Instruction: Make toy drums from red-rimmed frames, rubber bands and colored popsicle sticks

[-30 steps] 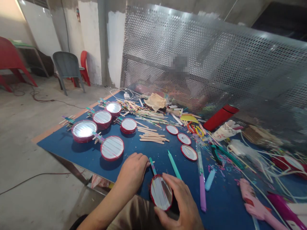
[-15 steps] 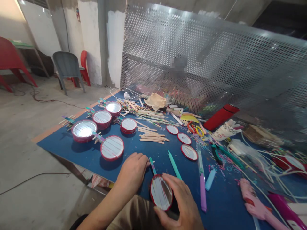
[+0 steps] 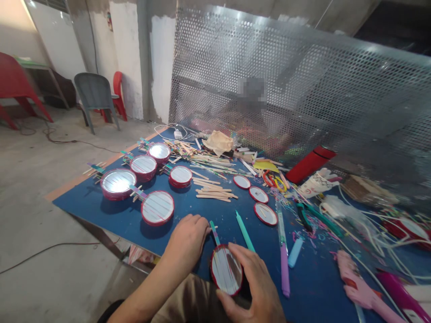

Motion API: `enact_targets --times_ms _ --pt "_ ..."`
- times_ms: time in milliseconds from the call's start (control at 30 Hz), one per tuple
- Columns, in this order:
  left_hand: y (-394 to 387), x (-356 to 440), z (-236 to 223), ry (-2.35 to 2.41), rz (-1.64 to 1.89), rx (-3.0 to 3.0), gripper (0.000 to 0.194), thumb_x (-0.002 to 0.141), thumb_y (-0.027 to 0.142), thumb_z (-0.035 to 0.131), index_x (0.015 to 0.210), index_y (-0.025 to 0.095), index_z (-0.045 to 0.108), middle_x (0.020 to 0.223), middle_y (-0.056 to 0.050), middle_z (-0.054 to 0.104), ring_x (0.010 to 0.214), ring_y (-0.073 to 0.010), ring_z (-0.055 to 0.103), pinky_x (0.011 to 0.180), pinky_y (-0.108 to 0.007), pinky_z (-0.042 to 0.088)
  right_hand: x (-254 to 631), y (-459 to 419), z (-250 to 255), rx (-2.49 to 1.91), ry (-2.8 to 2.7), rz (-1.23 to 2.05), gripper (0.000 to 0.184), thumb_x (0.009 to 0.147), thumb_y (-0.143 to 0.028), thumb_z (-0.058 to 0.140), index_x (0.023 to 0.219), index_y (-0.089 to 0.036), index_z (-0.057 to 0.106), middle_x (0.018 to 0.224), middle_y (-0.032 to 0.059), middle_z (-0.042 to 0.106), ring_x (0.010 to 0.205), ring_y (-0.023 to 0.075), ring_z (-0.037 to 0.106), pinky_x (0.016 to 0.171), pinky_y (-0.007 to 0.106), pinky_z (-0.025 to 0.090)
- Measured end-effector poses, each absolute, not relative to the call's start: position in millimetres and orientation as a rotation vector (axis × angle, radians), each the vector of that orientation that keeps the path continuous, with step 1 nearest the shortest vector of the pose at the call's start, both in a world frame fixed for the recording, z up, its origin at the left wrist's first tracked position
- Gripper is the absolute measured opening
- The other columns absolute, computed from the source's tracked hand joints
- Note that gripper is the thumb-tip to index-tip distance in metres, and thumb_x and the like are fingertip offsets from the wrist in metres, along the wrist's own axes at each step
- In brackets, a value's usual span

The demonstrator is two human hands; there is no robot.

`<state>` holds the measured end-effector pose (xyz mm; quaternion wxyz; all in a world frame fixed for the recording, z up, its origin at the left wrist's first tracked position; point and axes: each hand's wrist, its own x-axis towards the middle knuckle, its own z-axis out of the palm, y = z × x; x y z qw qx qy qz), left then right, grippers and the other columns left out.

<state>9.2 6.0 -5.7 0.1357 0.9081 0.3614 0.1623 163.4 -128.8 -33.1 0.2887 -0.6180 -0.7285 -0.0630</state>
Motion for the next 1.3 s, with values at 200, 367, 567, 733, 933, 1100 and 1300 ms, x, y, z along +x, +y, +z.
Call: enact_targets --times_ms 200,367,567,733,933,1100,1300 --pt "5.6 9.4 -2.7 1.042 0.466 2.613 0.016 0.095 0.024 0.058 0.084 0.015 0.066 0.083 -0.006 0.072 0.081 -0.0236 0.065 0.074 -0.032 0.048 161.4 -129.6 -39.9 -1.669 -1.849 -0.108 0.068 0.070 -0.022 0.063 0.134 -0.018 0.041 0.121 0.0122 0.060 0.110 0.0303 0.059 0.089 0.045 0.051" --pt "5.4 8.4 -3.7 1.051 0.490 2.527 0.008 0.089 0.022 0.065 0.085 0.015 0.064 0.085 -0.007 0.071 0.084 -0.0247 0.065 0.074 -0.032 0.048 162.7 -129.5 -46.5 -1.627 -1.814 -0.125 0.069 0.069 -0.024 0.064 0.134 -0.017 0.044 0.120 0.0121 0.062 0.108 0.0312 0.061 0.087 0.044 0.052" --pt "5.7 4.6 -10.7 1.037 0.547 2.474 0.010 0.084 0.017 0.068 0.088 0.019 0.060 0.088 -0.004 0.069 0.086 -0.0237 0.064 0.075 -0.033 0.049 156.7 -130.5 -47.7 -1.674 -1.707 -0.076 0.066 0.073 -0.024 0.060 0.136 -0.018 0.042 0.123 0.0126 0.059 0.112 0.0315 0.058 0.092 0.048 0.049" --pt "5.4 0.9 -14.9 1.054 0.590 2.418 0.015 0.084 0.012 0.063 0.096 0.019 0.056 0.083 -0.003 0.066 0.079 -0.0211 0.063 0.068 -0.029 0.049 154.9 -131.0 -47.8 -1.677 -1.634 -0.054 0.063 0.073 -0.024 0.059 0.134 -0.019 0.044 0.124 0.0116 0.059 0.112 0.0305 0.059 0.094 0.046 0.049" --pt "4.0 -5.5 -14.0 1.007 0.677 2.350 0.015 0.095 0.015 0.042 0.094 0.020 0.057 0.082 -0.003 0.065 0.077 -0.0194 0.062 0.069 -0.028 0.049 154.6 -132.5 -49.2 -1.666 -1.535 0.061 0.059 0.078 -0.024 0.059 0.135 -0.019 0.044 0.125 0.0123 0.060 0.109 0.0288 0.061 0.094 0.045 0.051" --pt "1.5 -17.8 -10.1 0.784 0.777 2.271 0.026 0.099 0.019 0.035 0.089 0.022 0.059 0.081 -0.002 0.066 0.078 -0.0165 0.061 0.071 -0.025 0.047 168.0 -139.0 -43.4 -1.666 -1.367 0.202 0.057 0.083 -0.029 0.061 0.137 -0.020 0.045 0.127 0.0134 0.062 0.112 0.0280 0.063 0.090 0.040 0.056" --pt "-2.2 -26.6 -4.8 0.650 0.668 2.285 0.029 0.098 0.026 0.047 0.075 0.020 0.062 0.073 0.001 0.069 0.070 -0.0143 0.062 0.071 -0.023 0.044 183.3 -114.6 6.7 -1.613 -1.561 0.220 0.060 0.080 -0.032 0.070 0.136 -0.024 0.050 0.131 0.0120 0.062 0.106 0.0262 0.067 0.081 0.033 0.060"
